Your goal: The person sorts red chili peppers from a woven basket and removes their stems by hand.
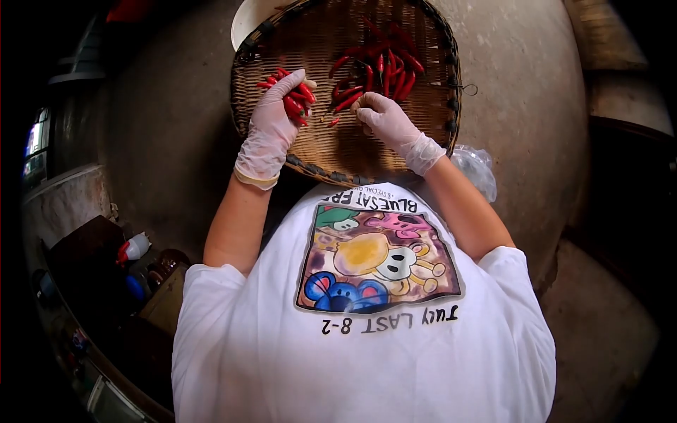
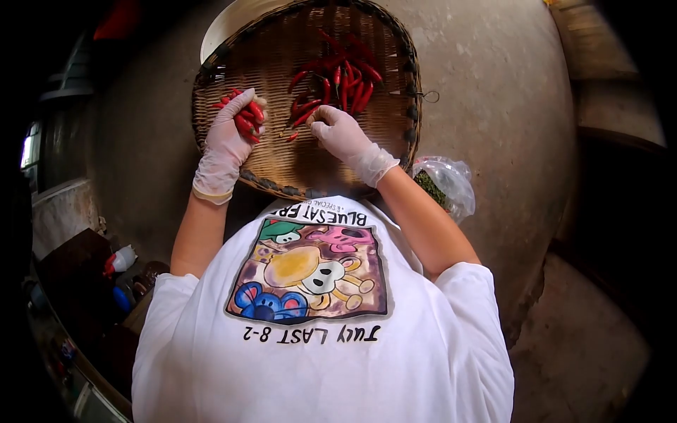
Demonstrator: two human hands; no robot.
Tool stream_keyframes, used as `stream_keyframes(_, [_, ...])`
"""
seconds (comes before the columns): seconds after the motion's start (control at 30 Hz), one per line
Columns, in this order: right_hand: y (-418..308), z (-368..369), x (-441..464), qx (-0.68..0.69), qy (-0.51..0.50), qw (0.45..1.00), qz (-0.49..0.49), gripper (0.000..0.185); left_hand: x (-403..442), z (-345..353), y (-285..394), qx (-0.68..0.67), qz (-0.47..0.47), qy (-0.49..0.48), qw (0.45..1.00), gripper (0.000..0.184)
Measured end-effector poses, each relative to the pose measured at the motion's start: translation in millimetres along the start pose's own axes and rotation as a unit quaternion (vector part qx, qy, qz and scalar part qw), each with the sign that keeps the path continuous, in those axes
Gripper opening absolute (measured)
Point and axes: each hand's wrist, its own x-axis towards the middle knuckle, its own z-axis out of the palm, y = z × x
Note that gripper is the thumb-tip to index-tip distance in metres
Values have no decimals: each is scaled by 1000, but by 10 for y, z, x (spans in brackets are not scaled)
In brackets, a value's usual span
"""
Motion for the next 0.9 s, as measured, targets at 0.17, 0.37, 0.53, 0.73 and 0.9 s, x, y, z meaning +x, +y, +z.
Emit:
stream_keyframes(0.17, [-51, 16, 28, -230, 93, 960, -130, 17, 25, -27, -24, 27, -11, -11, 1000, 23])
stream_keyframes(0.37, [-151, 107, 84, -585, 76, 789, -171, 10, 8, 2, -24, 24, -17, -11, 1000, 22])
stream_keyframes(0.53, [-299, 29, 99, -523, 66, 823, -209, 12, -9, 2, -35, 29, -32, -31, 999, 16])
stream_keyframes(0.73, [-577, -170, -114, 109, -64, 992, 2, 17, -129, 194, -66, 102, -34, -123, 987, 23])
stream_keyframes(0.9, [-467, -202, -185, 295, -158, 940, 64, 14, -217, 371, -151, 139, -12, -100, 985, 16])
